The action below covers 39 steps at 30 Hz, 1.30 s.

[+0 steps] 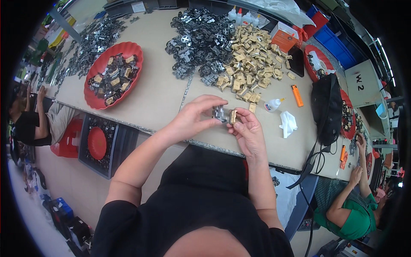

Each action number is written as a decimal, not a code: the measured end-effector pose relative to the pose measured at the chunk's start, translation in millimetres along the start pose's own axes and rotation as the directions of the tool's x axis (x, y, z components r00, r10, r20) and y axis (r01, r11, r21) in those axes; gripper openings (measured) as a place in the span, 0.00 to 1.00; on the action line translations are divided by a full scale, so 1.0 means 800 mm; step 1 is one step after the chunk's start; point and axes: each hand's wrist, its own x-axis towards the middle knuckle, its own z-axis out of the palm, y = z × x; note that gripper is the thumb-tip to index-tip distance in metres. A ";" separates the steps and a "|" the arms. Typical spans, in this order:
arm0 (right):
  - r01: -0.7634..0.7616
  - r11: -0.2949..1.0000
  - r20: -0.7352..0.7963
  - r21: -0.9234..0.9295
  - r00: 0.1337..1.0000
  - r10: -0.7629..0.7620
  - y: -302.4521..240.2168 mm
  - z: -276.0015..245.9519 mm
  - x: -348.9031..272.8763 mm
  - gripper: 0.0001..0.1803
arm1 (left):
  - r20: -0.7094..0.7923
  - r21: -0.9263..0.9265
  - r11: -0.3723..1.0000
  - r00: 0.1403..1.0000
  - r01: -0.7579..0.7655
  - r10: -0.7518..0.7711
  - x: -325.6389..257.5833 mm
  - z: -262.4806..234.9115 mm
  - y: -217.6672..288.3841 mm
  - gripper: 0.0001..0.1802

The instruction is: The person assembles small metallic parts and lock cylinders by applying glue from a bottle to a part at an industrial workbench.

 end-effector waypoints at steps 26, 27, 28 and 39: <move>0.018 0.998 0.035 -0.060 0.999 -0.016 0.003 0.003 0.000 0.17 | 0.084 -0.212 0.971 0.992 0.108 -0.092 -0.002 0.010 0.009 0.20; 0.023 0.998 0.038 -0.065 0.999 -0.020 0.002 0.003 0.000 0.16 | 0.092 -0.208 0.972 0.991 0.110 -0.093 -0.002 0.010 0.010 0.20; 0.028 0.997 0.040 -0.069 0.999 -0.025 0.002 0.003 0.000 0.16 | 0.087 -0.209 0.971 0.991 0.118 -0.102 -0.002 0.011 0.011 0.20; 0.037 0.980 0.015 -0.194 0.999 -0.035 0.006 0.002 0.001 0.16 | 0.101 -0.139 0.977 0.984 0.159 -0.146 -0.006 0.017 0.014 0.20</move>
